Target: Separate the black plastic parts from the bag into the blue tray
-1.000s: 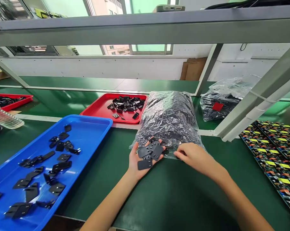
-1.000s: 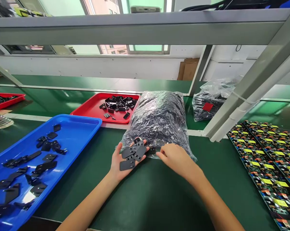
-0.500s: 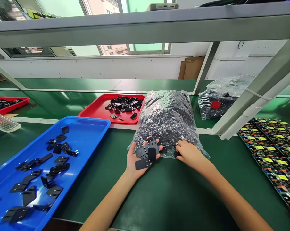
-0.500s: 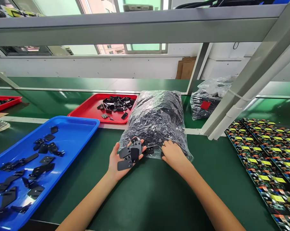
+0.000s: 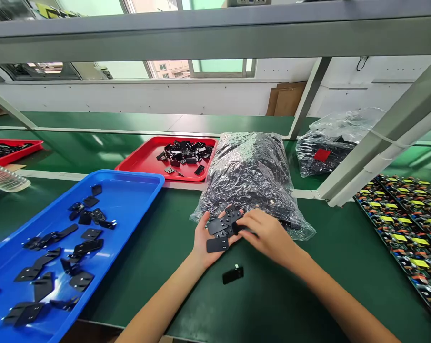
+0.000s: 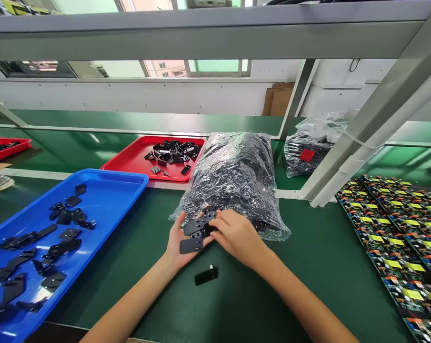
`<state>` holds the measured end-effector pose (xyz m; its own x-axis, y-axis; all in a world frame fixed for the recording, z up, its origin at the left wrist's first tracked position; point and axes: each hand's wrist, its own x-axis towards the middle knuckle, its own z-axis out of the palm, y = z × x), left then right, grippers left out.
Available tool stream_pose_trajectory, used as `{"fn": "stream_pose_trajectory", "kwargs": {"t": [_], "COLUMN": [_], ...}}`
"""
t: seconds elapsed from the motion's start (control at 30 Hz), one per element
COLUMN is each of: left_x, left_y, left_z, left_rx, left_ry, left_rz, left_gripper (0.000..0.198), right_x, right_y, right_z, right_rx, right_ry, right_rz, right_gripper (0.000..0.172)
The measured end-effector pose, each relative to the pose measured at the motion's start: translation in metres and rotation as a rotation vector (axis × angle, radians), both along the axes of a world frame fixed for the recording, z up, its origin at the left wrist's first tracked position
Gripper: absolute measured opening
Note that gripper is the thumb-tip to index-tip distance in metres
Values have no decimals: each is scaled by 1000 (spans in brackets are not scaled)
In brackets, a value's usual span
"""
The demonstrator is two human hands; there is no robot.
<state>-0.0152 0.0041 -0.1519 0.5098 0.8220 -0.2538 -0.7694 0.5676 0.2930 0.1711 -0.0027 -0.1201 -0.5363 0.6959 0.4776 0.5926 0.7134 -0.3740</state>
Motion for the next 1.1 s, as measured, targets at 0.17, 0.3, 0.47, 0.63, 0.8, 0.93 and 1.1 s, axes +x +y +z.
{"fn": "stream_pose_trajectory", "kwargs": {"t": [0.17, 0.3, 0.47, 0.63, 0.8, 0.93, 1.1], "left_x": [0, -2, -5, -6, -8, -8, -8], "left_y": [1, 1, 1, 1, 2, 4, 5], "left_z": [-5, -5, -2, 3, 4, 1, 0], "left_rx": [-24, -36, -56, 61, 86, 81, 80], "left_ry": [26, 23, 40, 3, -6, -3, 6], "left_rz": [-11, 7, 29, 3, -5, 16, 48], "left_gripper": [46, 43, 44, 47, 47, 49, 48], "right_x": [-19, -17, -7, 12, 12, -14, -32], "right_y": [-6, -5, 0, -2, -28, -47, -50], "right_z": [-15, -14, -9, 14, 32, 17, 0], "right_rx": [79, 64, 50, -137, -456, -467, -423], "right_ry": [-138, -55, -16, 43, -266, -648, -746], "right_rz": [50, 21, 2, -64, 34, 135, 159], "right_gripper": [19, 28, 30, 13, 12, 22, 13]}}
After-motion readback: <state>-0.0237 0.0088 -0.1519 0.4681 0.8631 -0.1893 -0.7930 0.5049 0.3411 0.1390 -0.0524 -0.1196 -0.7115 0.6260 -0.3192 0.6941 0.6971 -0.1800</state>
